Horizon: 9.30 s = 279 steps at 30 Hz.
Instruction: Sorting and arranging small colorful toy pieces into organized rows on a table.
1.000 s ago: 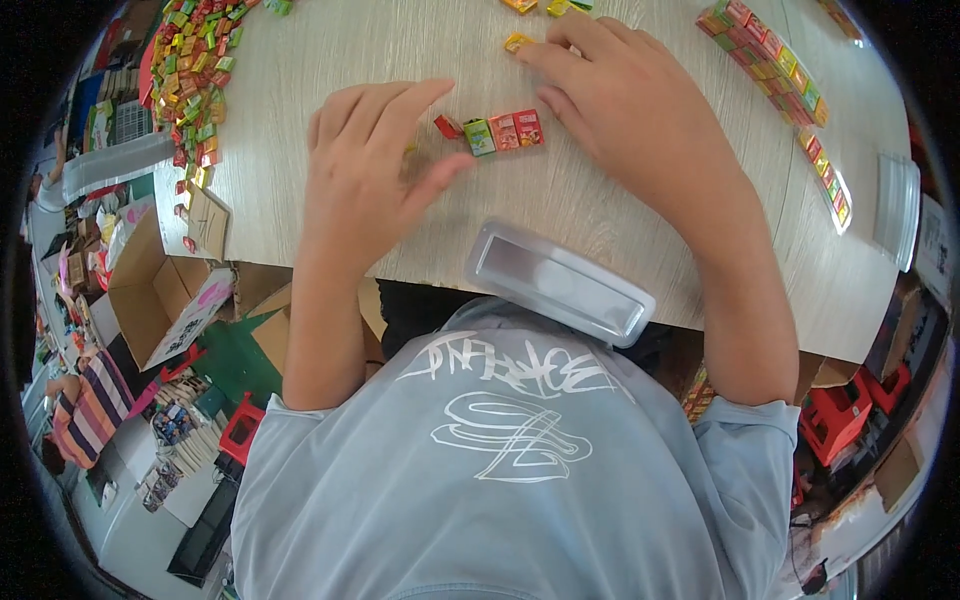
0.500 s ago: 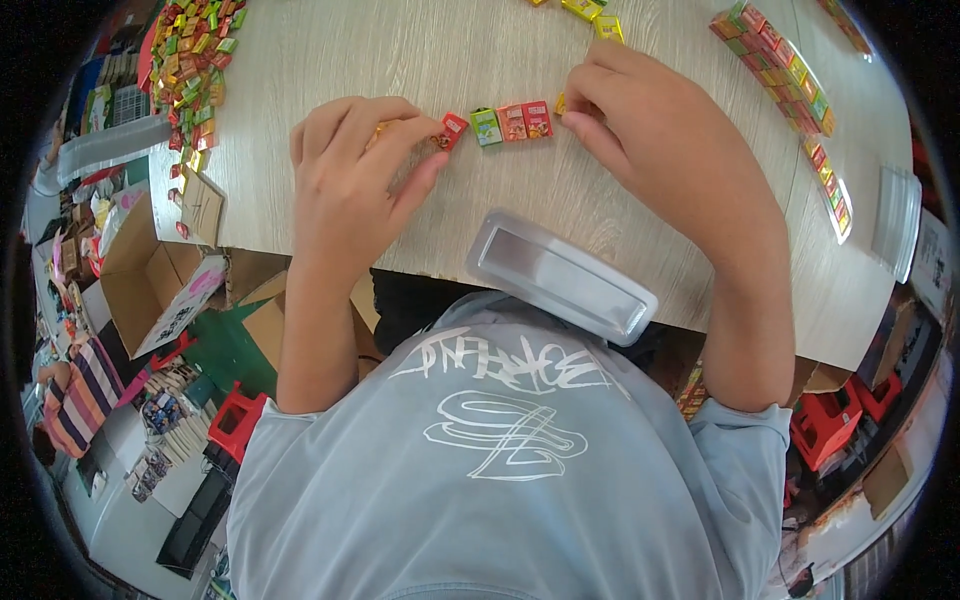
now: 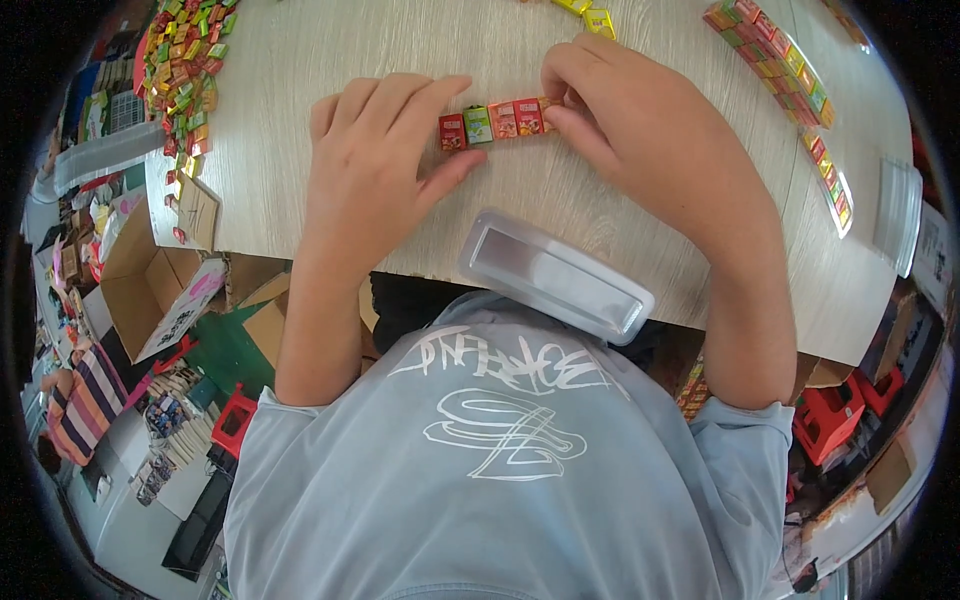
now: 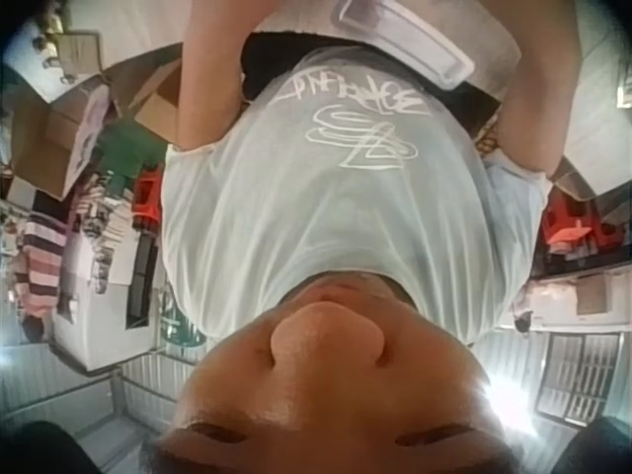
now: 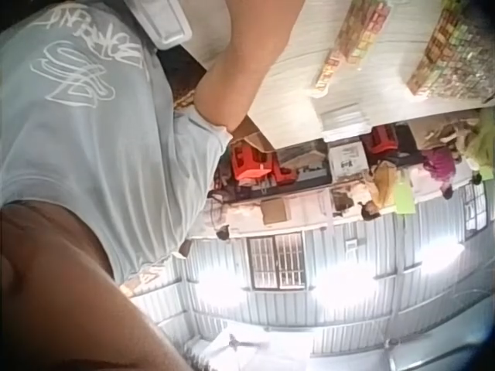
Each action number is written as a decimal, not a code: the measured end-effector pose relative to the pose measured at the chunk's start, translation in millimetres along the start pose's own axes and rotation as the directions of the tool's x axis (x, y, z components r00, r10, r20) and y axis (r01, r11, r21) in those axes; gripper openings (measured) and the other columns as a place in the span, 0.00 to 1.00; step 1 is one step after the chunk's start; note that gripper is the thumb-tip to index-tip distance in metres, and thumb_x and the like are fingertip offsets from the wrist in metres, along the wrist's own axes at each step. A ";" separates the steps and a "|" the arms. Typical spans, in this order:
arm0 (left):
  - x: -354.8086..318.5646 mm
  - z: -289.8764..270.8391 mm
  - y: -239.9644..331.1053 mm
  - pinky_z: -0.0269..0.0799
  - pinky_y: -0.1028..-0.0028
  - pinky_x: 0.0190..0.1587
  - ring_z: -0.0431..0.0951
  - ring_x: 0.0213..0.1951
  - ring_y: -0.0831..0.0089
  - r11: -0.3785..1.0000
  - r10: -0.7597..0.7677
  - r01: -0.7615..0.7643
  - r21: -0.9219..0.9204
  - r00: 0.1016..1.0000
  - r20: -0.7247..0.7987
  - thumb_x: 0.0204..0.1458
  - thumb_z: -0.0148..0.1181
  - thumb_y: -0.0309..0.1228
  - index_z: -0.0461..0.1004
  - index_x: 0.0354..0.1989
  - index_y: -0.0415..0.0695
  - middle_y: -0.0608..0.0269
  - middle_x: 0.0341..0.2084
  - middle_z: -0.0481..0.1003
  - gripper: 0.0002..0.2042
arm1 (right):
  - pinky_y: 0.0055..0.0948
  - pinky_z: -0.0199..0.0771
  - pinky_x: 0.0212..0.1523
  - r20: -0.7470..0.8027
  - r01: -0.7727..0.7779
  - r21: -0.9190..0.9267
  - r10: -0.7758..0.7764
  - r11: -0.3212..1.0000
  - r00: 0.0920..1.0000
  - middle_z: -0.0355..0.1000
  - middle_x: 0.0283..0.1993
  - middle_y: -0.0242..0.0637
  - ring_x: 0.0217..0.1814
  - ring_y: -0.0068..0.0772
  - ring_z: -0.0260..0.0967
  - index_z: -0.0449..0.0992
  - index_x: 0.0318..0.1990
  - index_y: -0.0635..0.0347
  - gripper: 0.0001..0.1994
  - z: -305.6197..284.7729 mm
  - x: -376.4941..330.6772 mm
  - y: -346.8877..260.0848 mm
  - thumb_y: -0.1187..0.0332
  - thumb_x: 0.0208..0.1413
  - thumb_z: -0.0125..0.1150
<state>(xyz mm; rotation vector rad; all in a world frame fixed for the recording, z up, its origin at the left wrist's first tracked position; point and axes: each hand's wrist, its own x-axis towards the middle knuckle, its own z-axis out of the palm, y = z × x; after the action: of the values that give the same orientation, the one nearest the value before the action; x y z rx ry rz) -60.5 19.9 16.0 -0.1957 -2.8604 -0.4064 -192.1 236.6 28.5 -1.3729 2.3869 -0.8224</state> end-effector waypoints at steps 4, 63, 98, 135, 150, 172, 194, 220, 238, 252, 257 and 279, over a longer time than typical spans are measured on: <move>3.3 2.9 -2.4 0.65 0.61 0.53 0.76 0.47 0.64 1.000 0.017 -0.016 -0.017 0.998 0.063 0.49 0.74 0.38 0.81 0.49 0.50 0.66 0.42 0.76 0.19 | 0.44 0.74 0.44 0.024 0.023 0.046 -0.024 0.999 0.999 0.71 0.45 0.43 0.45 0.51 0.73 0.73 0.47 0.61 0.11 1.7 -0.3 0.0 0.70 0.61 0.64; -11.7 -17.6 -3.0 0.67 0.56 0.58 0.71 0.54 0.56 0.988 -0.139 0.143 0.056 0.988 -0.064 0.55 0.70 0.37 0.74 0.60 0.44 0.58 0.52 0.73 0.25 | 0.41 0.78 0.48 -0.296 -0.079 -0.329 -0.023 0.941 0.955 0.73 0.54 0.36 0.50 0.45 0.77 0.77 0.55 0.57 0.14 -6.8 0.5 31.8 0.65 0.66 0.62; -48.3 0.1 -12.8 0.64 0.57 0.63 0.70 0.58 0.61 0.988 -0.146 0.141 -0.057 0.983 -0.109 0.54 0.68 0.35 0.76 0.57 0.46 0.62 0.53 0.72 0.21 | 0.39 0.77 0.52 -0.367 -0.164 -0.284 0.051 0.945 0.929 0.74 0.53 0.44 0.50 0.46 0.77 0.76 0.58 0.57 0.13 0.9 27.7 40.9 0.70 0.68 0.56; -42.1 -6.8 -13.2 0.64 0.57 0.62 0.69 0.59 0.57 0.990 -0.119 0.110 -0.085 0.987 -0.107 0.56 0.67 0.34 0.75 0.58 0.46 0.59 0.55 0.73 0.21 | 0.39 0.79 0.47 -0.445 -0.242 -0.242 0.115 0.940 0.888 0.76 0.51 0.43 0.46 0.45 0.79 0.76 0.53 0.60 0.11 6.6 46.8 44.0 0.65 0.69 0.59; -9.2 -0.4 -2.3 0.67 0.61 0.53 0.72 0.51 0.63 0.997 0.070 -0.068 0.047 0.996 -0.050 0.52 0.70 0.36 0.76 0.53 0.49 0.65 0.45 0.74 0.20 | 0.46 0.77 0.48 -0.439 -0.273 -0.283 0.129 0.919 0.889 0.78 0.48 0.42 0.49 0.49 0.78 0.76 0.52 0.58 0.10 -0.3 58.1 56.6 0.68 0.67 0.56; 9.8 -0.2 -0.5 0.69 0.59 0.55 0.77 0.48 0.58 0.998 0.055 -0.054 -0.022 0.997 0.057 0.56 0.67 0.31 0.78 0.50 0.44 0.59 0.45 0.75 0.14 | 0.42 0.74 0.54 -0.260 -0.078 -0.141 0.039 0.987 0.965 0.71 0.53 0.46 0.54 0.52 0.74 0.74 0.54 0.61 0.11 -19.0 48.3 51.4 0.75 0.65 0.54; 18.4 -2.0 1.5 0.75 0.57 0.50 0.79 0.46 0.51 0.959 -0.011 0.040 -0.280 0.994 0.106 0.55 0.67 0.26 0.77 0.53 0.38 0.51 0.44 0.75 0.17 | 0.44 0.75 0.56 -0.157 -0.113 -0.298 0.068 0.948 0.985 0.73 0.52 0.44 0.55 0.50 0.74 0.75 0.46 0.59 0.06 -24.1 9.2 38.4 0.71 0.65 0.57; 14.9 -32.6 23.6 0.73 0.59 0.50 0.77 0.44 0.56 0.921 0.215 -0.187 -0.341 0.975 0.048 0.55 0.69 0.30 0.83 0.48 0.45 0.59 0.42 0.77 0.12 | 0.41 0.75 0.53 -0.241 -0.080 -0.092 0.056 0.992 0.969 0.73 0.49 0.43 0.53 0.50 0.72 0.78 0.53 0.63 0.16 -6.5 -70.1 -53.2 0.73 0.58 0.69; -60.0 -8.9 40.8 0.67 0.61 0.59 0.74 0.55 0.59 0.907 0.328 -0.324 -0.271 0.944 -0.031 0.49 0.73 0.31 0.78 0.55 0.47 0.64 0.57 0.75 0.23 | 0.39 0.76 0.53 -0.501 -0.369 0.034 0.335 0.929 0.798 0.71 0.53 0.45 0.52 0.50 0.72 0.76 0.54 0.62 0.17 55.2 -156.6 -106.9 0.75 0.57 0.69; -55.0 -1.8 35.0 0.64 0.57 0.64 0.70 0.65 0.56 0.915 0.260 -0.280 -0.290 0.960 -0.106 0.51 0.71 0.32 0.75 0.60 0.47 0.60 0.63 0.73 0.25 | 0.45 0.71 0.57 -0.456 -0.360 -0.255 0.217 0.897 0.863 0.73 0.56 0.39 0.54 0.49 0.72 0.79 0.56 0.55 0.23 57.4 -155.0 -95.3 0.63 0.53 0.74; -46.6 -0.1 31.6 0.65 0.57 0.64 0.71 0.63 0.55 0.902 0.290 -0.287 -0.323 0.956 -0.040 0.53 0.71 0.33 0.75 0.60 0.45 0.59 0.62 0.74 0.25 | 0.45 0.71 0.59 -0.449 -0.328 -0.190 0.215 0.926 0.867 0.74 0.56 0.38 0.56 0.48 0.72 0.79 0.55 0.55 0.22 51.6 -151.0 -95.0 0.63 0.52 0.75; -47.0 4.5 27.7 0.71 0.58 0.60 0.72 0.58 0.53 0.767 0.213 -0.212 -0.606 0.974 -0.071 0.47 0.75 0.28 0.73 0.61 0.44 0.57 0.55 0.73 0.30 | 0.43 0.75 0.52 -0.266 -0.222 -0.201 0.165 0.954 0.950 0.77 0.52 0.41 0.52 0.49 0.74 0.78 0.43 0.60 0.11 25.6 -136.6 -86.6 0.68 0.55 0.72</move>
<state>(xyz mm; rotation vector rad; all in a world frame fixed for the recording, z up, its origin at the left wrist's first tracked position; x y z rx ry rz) -11.7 43.0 6.7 -0.6280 -2.5568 -1.2730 -48.2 310.9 52.7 -1.1398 2.8325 -0.7187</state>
